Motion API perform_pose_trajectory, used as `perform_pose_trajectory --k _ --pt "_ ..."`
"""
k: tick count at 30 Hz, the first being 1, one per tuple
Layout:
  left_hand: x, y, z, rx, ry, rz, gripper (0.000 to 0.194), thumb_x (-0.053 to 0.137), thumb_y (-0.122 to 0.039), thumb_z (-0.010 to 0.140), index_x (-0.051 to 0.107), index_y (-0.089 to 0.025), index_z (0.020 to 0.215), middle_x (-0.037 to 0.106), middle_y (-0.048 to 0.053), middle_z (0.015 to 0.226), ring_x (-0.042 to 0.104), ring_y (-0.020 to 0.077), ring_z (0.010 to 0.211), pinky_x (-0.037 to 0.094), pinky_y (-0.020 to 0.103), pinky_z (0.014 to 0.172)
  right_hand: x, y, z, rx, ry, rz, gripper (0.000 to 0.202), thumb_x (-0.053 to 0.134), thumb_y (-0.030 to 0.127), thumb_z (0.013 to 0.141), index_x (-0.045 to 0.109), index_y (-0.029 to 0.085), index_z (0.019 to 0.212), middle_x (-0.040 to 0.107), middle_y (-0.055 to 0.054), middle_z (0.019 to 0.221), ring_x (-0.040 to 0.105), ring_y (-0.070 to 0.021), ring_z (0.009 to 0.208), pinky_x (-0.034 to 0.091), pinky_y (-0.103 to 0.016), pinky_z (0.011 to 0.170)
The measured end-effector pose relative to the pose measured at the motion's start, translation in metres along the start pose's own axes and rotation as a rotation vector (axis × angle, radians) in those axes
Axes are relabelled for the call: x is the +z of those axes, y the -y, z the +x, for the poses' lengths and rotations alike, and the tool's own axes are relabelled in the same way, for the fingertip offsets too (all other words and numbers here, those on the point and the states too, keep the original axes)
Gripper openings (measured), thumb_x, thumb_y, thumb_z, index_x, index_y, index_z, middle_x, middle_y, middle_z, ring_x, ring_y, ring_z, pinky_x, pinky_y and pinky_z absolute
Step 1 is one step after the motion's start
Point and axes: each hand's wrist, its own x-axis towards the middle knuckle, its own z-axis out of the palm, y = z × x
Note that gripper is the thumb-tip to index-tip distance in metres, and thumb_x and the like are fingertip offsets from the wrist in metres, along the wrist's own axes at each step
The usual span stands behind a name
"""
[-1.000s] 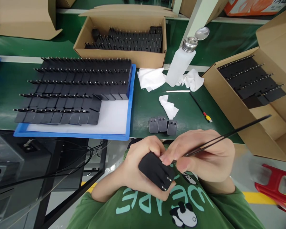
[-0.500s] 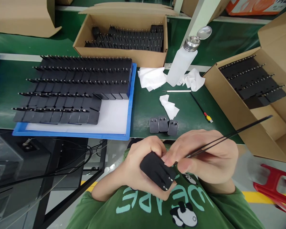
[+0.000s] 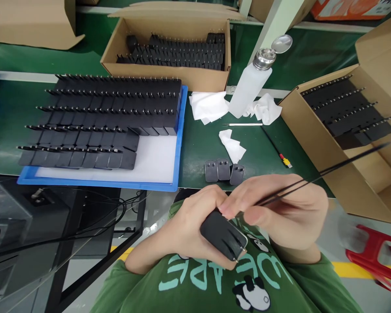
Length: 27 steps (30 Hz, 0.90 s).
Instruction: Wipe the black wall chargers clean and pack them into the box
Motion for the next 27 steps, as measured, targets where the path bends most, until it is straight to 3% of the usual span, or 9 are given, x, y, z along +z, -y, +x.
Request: perform_pose_trajectory --k 9,17,21,27 --pt "-0.002 -0.004 0.0 -0.022 0.017 0.072 0.053 0.078 -0.022 0.058 0.042 -0.026 0.096 0.048 -0.005 0.08 0.051 0.011 0.065 0.044 0.023 0.055 0.001 0.004 0.008 -0.211 0.094 -0.086 0.006 0.071 0.014 0.09 0.072 0.013 0.084 0.076 -0.007 0.078 0.075 -0.0177 0.074 0.063 -0.025 0.067" --pt "-0.001 -0.004 -0.002 -0.096 0.008 0.094 0.056 0.081 -0.026 0.055 0.041 -0.028 0.095 0.052 -0.006 0.08 0.053 0.0119 0.061 0.045 0.025 0.05 -0.002 0.002 0.011 -0.234 0.114 -0.098 0.006 0.073 0.011 0.088 0.071 0.013 0.082 0.076 -0.006 0.079 0.075 -0.0174 0.077 0.064 -0.024 0.072" --pt "-0.001 -0.002 0.0 -0.065 0.004 0.081 0.056 0.08 -0.027 0.052 0.041 -0.027 0.094 0.051 -0.006 0.076 0.049 0.0116 0.058 0.043 0.025 0.048 -0.002 0.004 0.012 -0.193 0.141 -0.094 0.005 0.072 0.009 0.086 0.072 0.013 0.083 0.076 -0.006 0.079 0.076 -0.0184 0.077 0.065 -0.024 0.074" --pt "-0.001 -0.001 0.002 -0.066 0.002 0.062 0.059 0.08 -0.025 0.05 0.04 -0.027 0.093 0.048 -0.006 0.074 0.045 0.0109 0.057 0.04 0.025 0.049 0.004 0.004 0.01 -0.189 0.043 -0.072 0.007 0.072 0.011 0.085 0.073 0.017 0.081 0.075 -0.004 0.074 0.076 -0.018 0.075 0.065 -0.024 0.072"
